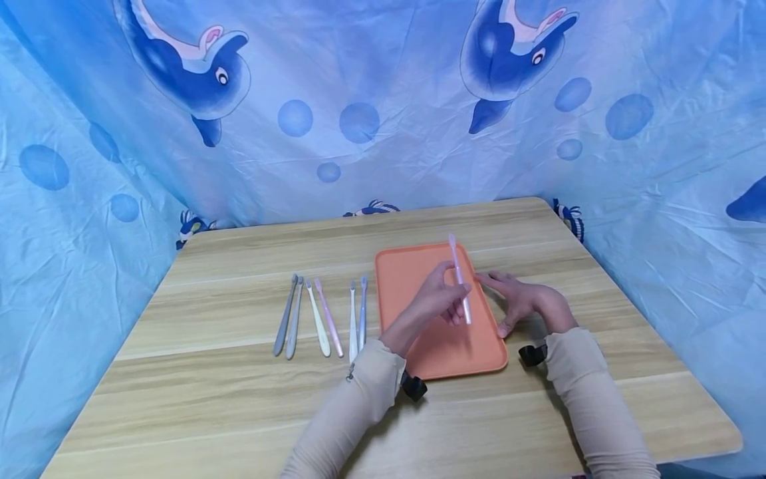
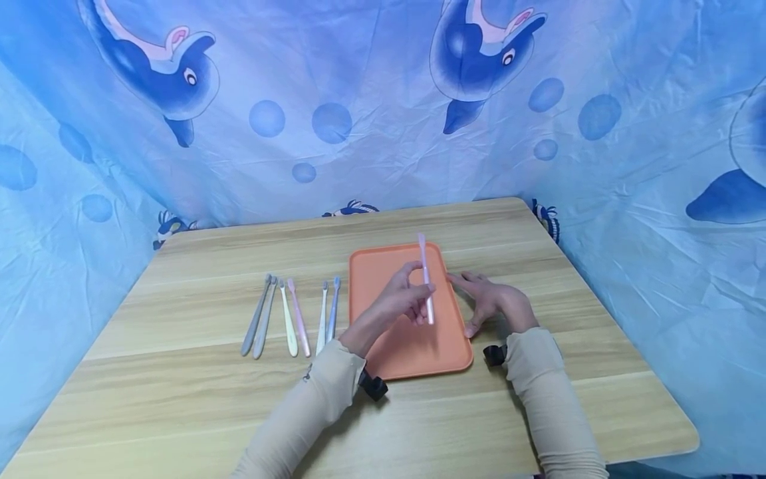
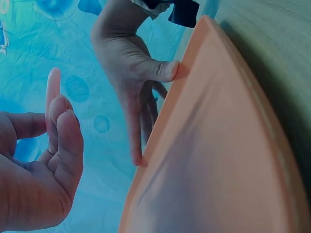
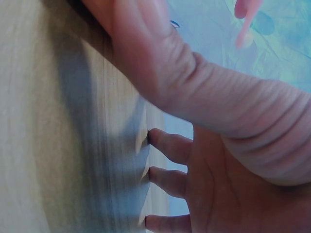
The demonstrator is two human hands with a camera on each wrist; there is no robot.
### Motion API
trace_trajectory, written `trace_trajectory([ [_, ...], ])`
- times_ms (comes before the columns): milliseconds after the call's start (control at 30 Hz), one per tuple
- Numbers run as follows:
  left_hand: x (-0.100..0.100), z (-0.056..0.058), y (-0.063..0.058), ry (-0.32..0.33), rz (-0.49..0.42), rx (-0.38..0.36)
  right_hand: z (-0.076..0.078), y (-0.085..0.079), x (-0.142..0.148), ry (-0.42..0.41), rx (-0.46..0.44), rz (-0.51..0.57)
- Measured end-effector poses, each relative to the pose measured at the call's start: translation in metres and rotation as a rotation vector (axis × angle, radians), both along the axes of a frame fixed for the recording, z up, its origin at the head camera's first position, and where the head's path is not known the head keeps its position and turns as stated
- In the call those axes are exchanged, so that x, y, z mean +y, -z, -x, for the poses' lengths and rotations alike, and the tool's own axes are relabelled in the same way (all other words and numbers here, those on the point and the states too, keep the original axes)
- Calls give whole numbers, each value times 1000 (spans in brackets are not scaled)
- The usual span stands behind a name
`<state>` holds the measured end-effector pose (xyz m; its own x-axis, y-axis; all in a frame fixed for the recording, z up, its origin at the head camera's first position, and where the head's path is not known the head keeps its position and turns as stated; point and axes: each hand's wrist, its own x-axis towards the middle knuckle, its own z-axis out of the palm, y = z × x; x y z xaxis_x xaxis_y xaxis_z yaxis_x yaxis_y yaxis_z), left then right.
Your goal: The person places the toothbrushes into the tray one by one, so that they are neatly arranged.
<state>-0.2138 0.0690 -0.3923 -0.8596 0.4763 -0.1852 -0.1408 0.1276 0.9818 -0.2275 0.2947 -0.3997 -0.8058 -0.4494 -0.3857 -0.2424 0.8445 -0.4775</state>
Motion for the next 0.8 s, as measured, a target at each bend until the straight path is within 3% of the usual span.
trace_trajectory([
  [800, 22, 2, 18, 33, -13, -23, -1, -2, 2, -5, -12, 8],
])
